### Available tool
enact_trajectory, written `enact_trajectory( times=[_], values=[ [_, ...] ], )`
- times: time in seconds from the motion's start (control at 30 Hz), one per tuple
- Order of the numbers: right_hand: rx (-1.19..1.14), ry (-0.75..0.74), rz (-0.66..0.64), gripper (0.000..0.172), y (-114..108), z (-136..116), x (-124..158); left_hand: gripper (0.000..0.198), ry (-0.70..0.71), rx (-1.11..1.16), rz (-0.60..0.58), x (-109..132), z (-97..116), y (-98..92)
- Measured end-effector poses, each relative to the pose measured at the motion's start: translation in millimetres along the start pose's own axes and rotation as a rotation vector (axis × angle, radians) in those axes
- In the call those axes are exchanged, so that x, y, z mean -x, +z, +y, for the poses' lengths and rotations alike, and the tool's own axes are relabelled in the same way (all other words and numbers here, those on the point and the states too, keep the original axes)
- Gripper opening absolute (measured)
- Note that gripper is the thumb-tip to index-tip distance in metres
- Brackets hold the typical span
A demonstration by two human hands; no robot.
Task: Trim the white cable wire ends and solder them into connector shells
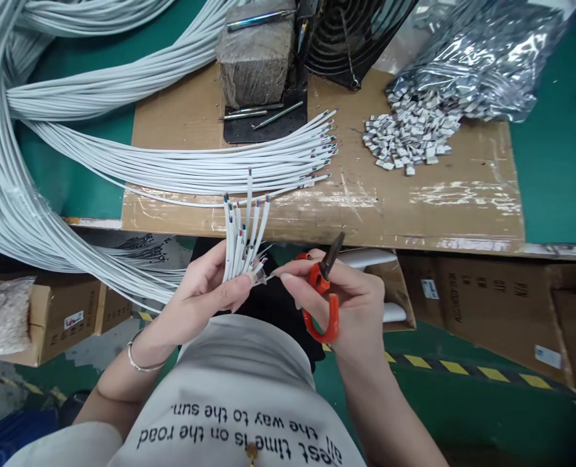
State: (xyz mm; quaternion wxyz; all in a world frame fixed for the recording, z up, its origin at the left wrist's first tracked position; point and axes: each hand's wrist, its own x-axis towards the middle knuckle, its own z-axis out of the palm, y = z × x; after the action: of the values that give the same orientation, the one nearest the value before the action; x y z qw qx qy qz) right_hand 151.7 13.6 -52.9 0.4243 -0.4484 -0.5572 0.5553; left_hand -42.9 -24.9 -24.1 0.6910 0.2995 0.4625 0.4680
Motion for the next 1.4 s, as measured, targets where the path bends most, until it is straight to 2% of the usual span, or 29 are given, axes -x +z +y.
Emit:
enact_trajectory(
  times=[0.17,0.27,0.4,0.47,0.6,0.7,0.77,0.87,1.0,1.07,1.17,1.3,1.33,1.4],
  values=[
    [-0.025,0.007,0.025,0.007,9,-6,-3,0.012,-0.026,-0.029,-0.002,-1,-3,1.6],
    [0.0,-0.003,0.025,0.01,10,-6,-2,0.015,-0.012,-0.029,0.035,-1,-3,1.5],
    [0.11,0.017,0.051,0.013,-4,3,5,0.016,0.059,-0.039,0.121,-3,-2,0.5],
    [0.21,0.037,0.063,0.015,-14,10,8,0.013,0.076,-0.045,0.124,-5,-2,-0.1],
    [0.355,0.035,0.069,0.014,-26,19,14,0.012,0.035,-0.025,0.087,-6,-2,0.8],
    [0.384,0.008,0.156,0.008,-27,18,17,0.017,-0.028,-0.007,0.113,-6,-2,3.4],
    [0.334,-0.002,0.212,0.005,-25,13,19,0.019,-0.062,-0.033,0.149,-6,-1,5.6],
    [0.187,0.016,0.227,0.005,-18,5,18,0.019,-0.096,-0.132,0.188,-5,1,9.7],
    [0.081,0.018,0.123,0.007,-4,1,13,0.023,-0.088,-0.228,0.211,-6,7,15.7],
    [0.085,-0.003,0.077,0.007,3,0,10,0.022,-0.088,-0.266,0.224,-6,9,18.1],
    [0.134,-0.09,0.091,0.004,10,-2,6,0.017,-0.074,-0.317,0.228,-6,10,20.4],
    [0.227,-0.274,0.065,0.019,12,-2,1,0.015,-0.064,-0.327,0.213,-5,12,21.2],
    [0.23,-0.283,0.063,0.021,12,-2,0,0.016,-0.071,-0.319,0.209,-5,12,20.7],
    [0.196,-0.222,0.143,0.021,9,1,-2,0.017,-0.086,-0.293,0.201,-4,11,18.5]
  ],
)
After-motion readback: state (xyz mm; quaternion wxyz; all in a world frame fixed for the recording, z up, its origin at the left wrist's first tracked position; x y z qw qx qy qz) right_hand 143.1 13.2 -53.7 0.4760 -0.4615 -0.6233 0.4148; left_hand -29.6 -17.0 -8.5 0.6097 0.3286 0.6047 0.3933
